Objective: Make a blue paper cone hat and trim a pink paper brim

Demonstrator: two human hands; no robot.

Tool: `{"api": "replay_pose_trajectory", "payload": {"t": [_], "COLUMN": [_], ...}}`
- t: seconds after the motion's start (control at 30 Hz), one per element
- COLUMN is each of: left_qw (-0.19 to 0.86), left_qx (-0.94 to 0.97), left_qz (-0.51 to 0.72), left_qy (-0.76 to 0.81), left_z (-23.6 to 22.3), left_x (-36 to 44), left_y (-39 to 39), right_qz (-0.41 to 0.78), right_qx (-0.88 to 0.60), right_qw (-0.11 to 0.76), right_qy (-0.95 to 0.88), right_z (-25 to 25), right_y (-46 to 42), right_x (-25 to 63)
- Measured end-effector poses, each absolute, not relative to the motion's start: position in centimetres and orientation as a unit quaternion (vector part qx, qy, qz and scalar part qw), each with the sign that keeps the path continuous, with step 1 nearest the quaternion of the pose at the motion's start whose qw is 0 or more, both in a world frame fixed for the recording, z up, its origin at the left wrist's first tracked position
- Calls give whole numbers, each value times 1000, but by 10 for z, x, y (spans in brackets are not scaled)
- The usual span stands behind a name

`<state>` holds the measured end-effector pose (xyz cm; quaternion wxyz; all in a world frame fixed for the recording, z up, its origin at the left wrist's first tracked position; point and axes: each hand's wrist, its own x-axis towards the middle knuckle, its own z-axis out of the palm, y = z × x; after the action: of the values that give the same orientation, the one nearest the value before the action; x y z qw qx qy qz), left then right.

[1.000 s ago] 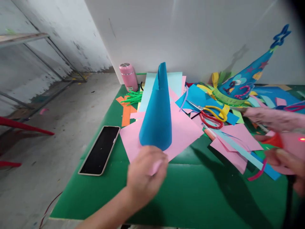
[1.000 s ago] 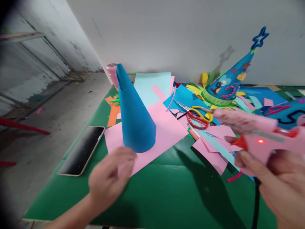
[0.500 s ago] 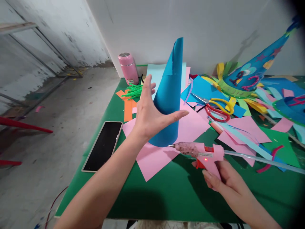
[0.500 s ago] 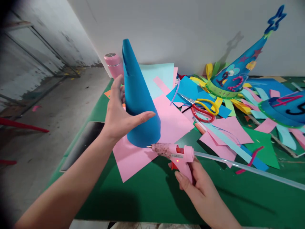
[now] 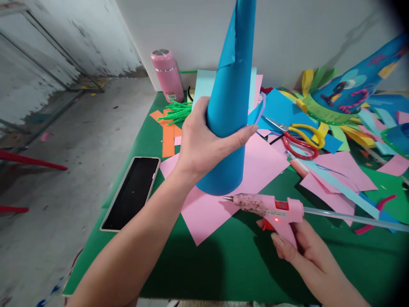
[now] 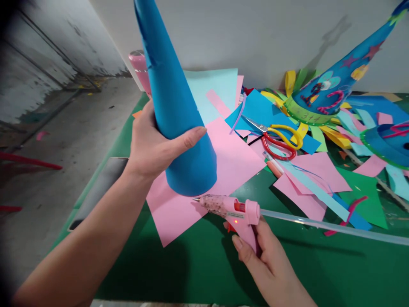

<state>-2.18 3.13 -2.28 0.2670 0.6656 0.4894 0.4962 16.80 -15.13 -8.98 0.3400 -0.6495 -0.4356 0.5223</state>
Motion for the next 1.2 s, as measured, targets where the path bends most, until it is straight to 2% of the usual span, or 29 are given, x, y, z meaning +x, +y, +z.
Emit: {"api": "replay_pose_trajectory", "payload": {"t": [0.23,0.47,0.63,0.83,1.2], "left_qw": [244,238,248,237,223], "left_qx": [663,671,666,671,679], "left_qz": [495,487,544,573,572], "left_qy": [506,506,447,407,402], "left_z": [-23,-21,-28,-36,-35], "left_x": [-24,-23,-24,-23,-23], "left_y": [31,30,34,35,34], "right_qz": [352,252,190,198,192], "right_qx": [-602,-583,-568,-576,-579], "right_qw": [279,243,237,231,280], "right_qy": [-660,-733,-765,-759,-741], "right_z": [-95,-95,-95,-106,-112], "right_y": [-149,-150,-148,-151,-148], "right_x": [171,154,144,142,128]}}
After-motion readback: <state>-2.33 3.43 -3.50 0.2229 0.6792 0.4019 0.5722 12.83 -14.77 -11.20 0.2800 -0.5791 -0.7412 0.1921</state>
